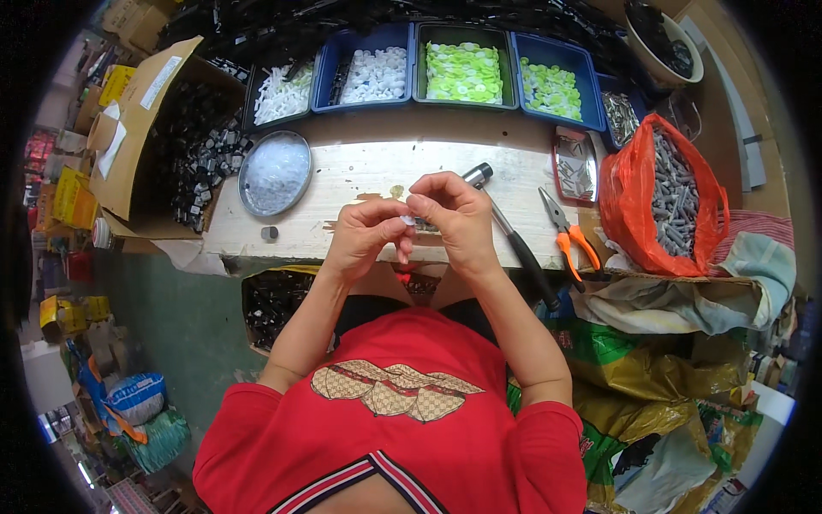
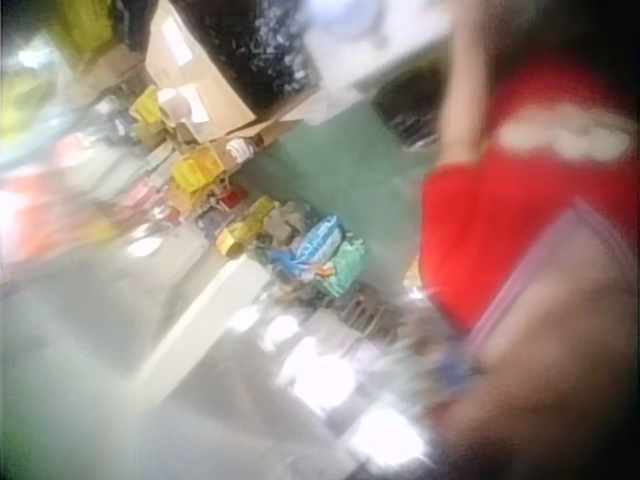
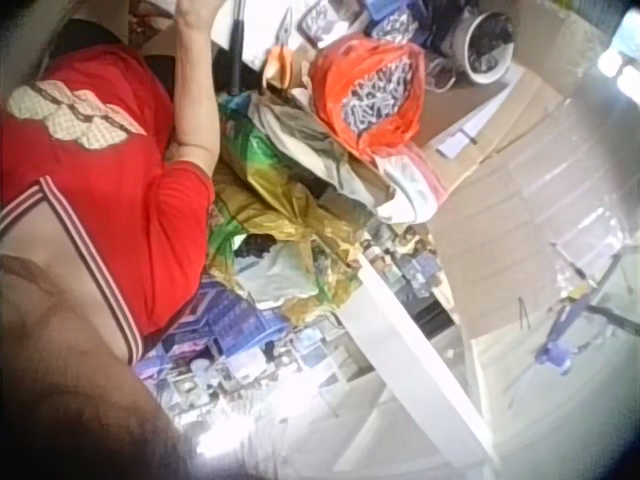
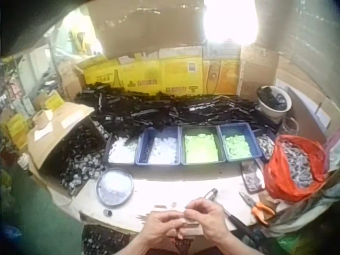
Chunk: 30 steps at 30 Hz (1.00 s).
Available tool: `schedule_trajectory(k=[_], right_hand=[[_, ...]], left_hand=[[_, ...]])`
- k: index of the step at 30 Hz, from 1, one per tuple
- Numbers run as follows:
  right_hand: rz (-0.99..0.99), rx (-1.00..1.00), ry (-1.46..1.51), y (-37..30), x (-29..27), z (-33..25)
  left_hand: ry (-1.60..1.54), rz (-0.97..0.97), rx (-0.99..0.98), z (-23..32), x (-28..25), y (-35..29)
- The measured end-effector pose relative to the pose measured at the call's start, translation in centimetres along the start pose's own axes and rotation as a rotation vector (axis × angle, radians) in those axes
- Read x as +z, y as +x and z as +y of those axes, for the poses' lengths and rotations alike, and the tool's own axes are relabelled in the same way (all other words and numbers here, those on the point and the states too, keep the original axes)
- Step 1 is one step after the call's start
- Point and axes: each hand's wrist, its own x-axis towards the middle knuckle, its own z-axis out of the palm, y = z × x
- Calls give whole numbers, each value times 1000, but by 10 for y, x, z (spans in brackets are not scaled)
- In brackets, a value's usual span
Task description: Manually assembling small toy components using a hammer and pliers at a factory workbench.
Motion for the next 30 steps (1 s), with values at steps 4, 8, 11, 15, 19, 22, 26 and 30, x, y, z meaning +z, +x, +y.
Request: schedule_trajectory(k=[4,8,11,15,19,22,26,30], right_hand=[[-3,20,-47,1,2,2],[-17,66,-40,-1,7,1],[-12,-220,-606,-1,10,4],[-45,-500,-791,-1,10,9],[-97,-622,-922,0,9,12],[-104,-701,-984,3,6,17],[-162,-720,-1154,8,-5,23],[-237,-722,-1274,13,-10,40]], left_hand=[[25,37,48,-3,-2,-2],[58,56,119,-5,-5,-3],[46,87,145,-9,-9,-3],[-22,142,185,-8,-13,-2],[-32,174,198,-9,-16,-2],[63,199,180,-5,-17,-1],[951,210,507,13,-32,3],[1201,147,464,18,-49,1]])
